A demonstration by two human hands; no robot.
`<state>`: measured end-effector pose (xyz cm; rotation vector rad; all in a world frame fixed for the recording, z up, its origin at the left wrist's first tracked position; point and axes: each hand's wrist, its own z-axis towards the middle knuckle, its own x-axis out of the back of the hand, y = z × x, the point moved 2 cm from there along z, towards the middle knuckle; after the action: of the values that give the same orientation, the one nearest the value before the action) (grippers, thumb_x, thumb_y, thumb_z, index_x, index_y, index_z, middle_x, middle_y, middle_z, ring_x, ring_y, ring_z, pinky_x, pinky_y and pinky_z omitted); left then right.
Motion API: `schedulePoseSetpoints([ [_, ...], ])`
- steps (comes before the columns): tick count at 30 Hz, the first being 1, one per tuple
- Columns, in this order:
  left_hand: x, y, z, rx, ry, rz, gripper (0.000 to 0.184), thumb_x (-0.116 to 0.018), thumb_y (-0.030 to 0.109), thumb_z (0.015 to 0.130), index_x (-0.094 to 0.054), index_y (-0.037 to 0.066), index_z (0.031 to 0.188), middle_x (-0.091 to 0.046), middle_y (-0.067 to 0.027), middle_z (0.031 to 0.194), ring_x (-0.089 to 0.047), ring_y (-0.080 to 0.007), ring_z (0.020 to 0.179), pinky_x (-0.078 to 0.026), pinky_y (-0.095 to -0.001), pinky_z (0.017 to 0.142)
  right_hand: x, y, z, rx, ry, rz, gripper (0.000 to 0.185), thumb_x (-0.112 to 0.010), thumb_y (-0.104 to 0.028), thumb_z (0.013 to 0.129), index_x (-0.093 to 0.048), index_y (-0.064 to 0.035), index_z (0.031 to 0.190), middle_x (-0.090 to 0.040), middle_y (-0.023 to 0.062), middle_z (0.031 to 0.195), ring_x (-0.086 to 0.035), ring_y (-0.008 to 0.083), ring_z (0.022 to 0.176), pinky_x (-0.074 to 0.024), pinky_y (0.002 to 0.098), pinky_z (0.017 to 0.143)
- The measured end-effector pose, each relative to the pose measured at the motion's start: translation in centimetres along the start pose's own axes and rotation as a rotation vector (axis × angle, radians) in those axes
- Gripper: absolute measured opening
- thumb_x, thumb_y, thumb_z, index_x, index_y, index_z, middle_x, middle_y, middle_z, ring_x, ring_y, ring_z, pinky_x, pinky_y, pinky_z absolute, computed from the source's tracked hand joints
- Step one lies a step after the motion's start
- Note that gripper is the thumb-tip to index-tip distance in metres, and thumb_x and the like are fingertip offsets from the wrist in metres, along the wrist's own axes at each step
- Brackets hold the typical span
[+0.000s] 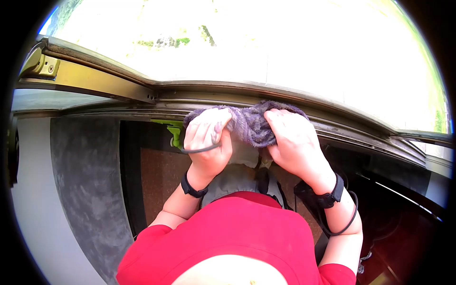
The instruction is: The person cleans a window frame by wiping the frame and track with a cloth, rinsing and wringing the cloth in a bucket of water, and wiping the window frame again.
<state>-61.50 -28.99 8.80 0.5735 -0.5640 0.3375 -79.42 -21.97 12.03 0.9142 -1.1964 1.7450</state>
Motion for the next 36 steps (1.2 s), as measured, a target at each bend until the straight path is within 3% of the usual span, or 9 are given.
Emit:
schedulePoseSetpoints([
  [3,1.6,-0.6,-0.8,0.002,-0.035,-0.065,0.030,-0.061,-0.011,0.072,-0.070,0.003,0.097,-0.070,-0.0110,0.098,-0.068,-0.0303,0.093,-0.053,-0.0393,0.085,-0.3,-1.5,1.2,-0.022,-0.130,0.007,0.047,-0.060,0.005,0.063,-0.057,0.0073,0.109,-0.063,0.0216,0.107,-0.060,0.0357,0.102,-0.0457,0.0406,0.093],
  [5,1.9,-1.0,-2.0,-0.045,-0.026,-0.012,0.028,-0.062,-0.006,0.074,-0.069,-0.002,0.101,-0.068,-0.0137,0.099,-0.067,-0.0315,0.094,-0.053,-0.0398,0.084,-1.5,-1.6,1.7,0.060,-0.061,0.016,0.043,-0.058,0.004,0.065,-0.056,0.0081,0.107,-0.062,0.0212,0.101,-0.059,0.0348,0.098,-0.0452,0.0403,0.089],
  [7,2.8,-1.7,-2.5,0.028,0.051,0.019,0.021,-0.056,-0.013,0.079,-0.066,-0.003,0.095,-0.069,-0.0142,0.095,-0.069,-0.0316,0.086,-0.056,-0.0391,0.079,-2.6,-2.4,2.9,-0.014,-0.176,0.091,0.056,-0.061,0.005,0.059,-0.055,0.0081,0.115,-0.062,0.0235,0.113,-0.058,0.0382,0.106,-0.0448,0.0430,0.097],
  [12,6.0,-5.8,-4.3,0.160,0.116,0.130,0.011,-0.059,-0.006,0.088,-0.063,-0.003,0.098,-0.069,-0.0156,0.096,-0.069,-0.0301,0.087,-0.056,-0.0373,0.079,-5.8,-5.9,6.9,0.092,-0.210,0.068,0.037,-0.059,0.000,0.066,-0.055,0.0095,0.102,-0.061,0.0216,0.095,-0.059,0.0355,0.091,-0.0452,0.0410,0.084],
  [19,7.7,-8.3,-5.8,0.229,0.162,0.252,0.014,-0.060,-0.006,0.087,-0.063,-0.005,0.101,-0.068,-0.0163,0.098,-0.067,-0.0318,0.087,-0.054,-0.0377,0.081,-8.8,-7.8,10.2,0.224,-0.186,0.104,0.022,-0.060,-0.002,0.070,-0.055,0.0065,0.090,-0.062,0.0186,0.082,-0.062,0.0319,0.080,-0.0456,0.0383,0.073],
  [26,10.8,-11.1,-6.1,0.215,0.161,0.348,0.015,-0.059,-0.006,0.088,-0.065,-0.004,0.101,-0.069,-0.0158,0.096,-0.068,-0.0321,0.086,-0.055,-0.0387,0.079,-11.2,-10.3,11.7,0.295,0.066,-0.075,0.014,-0.059,-0.013,0.073,-0.056,-0.0010,0.080,-0.061,0.0084,0.071,-0.064,0.0215,0.072,-0.0475,0.0309,0.063],
  [30,9.1,-9.1,-4.6,0.099,0.140,0.285,0.013,-0.058,-0.005,0.088,-0.065,-0.004,0.099,-0.069,-0.0146,0.094,-0.068,-0.0307,0.085,-0.056,-0.0373,0.077,-9.9,-8.4,8.9,0.181,0.123,-0.125,0.012,-0.059,-0.011,0.074,-0.057,-0.0020,0.081,-0.063,0.0104,0.076,-0.065,0.0221,0.075,-0.0509,0.0304,0.065],
  [33,6.7,-6.7,-3.3,0.002,0.096,0.183,0.014,-0.058,-0.006,0.088,-0.066,-0.003,0.099,-0.069,-0.0143,0.094,-0.069,-0.0304,0.084,-0.056,-0.0372,0.076,-6.5,-4.8,5.0,0.051,0.102,-0.019,0.025,-0.069,-0.012,0.064,-0.059,-0.0031,0.085,-0.066,0.0098,0.080,-0.067,0.0249,0.079,-0.0533,0.0359,0.070],
  [36,3.0,-3.5,-2.5,-0.119,0.000,-0.056,0.023,-0.059,-0.011,0.080,-0.067,-0.001,0.099,-0.069,-0.0140,0.096,-0.069,-0.0301,0.086,-0.057,-0.0374,0.077,-1.6,-1.1,0.8,-0.127,0.022,0.006,0.027,-0.069,-0.009,0.065,-0.061,-0.0043,0.090,-0.067,0.0121,0.085,-0.067,0.0291,0.083,-0.0539,0.0372,0.075],
])
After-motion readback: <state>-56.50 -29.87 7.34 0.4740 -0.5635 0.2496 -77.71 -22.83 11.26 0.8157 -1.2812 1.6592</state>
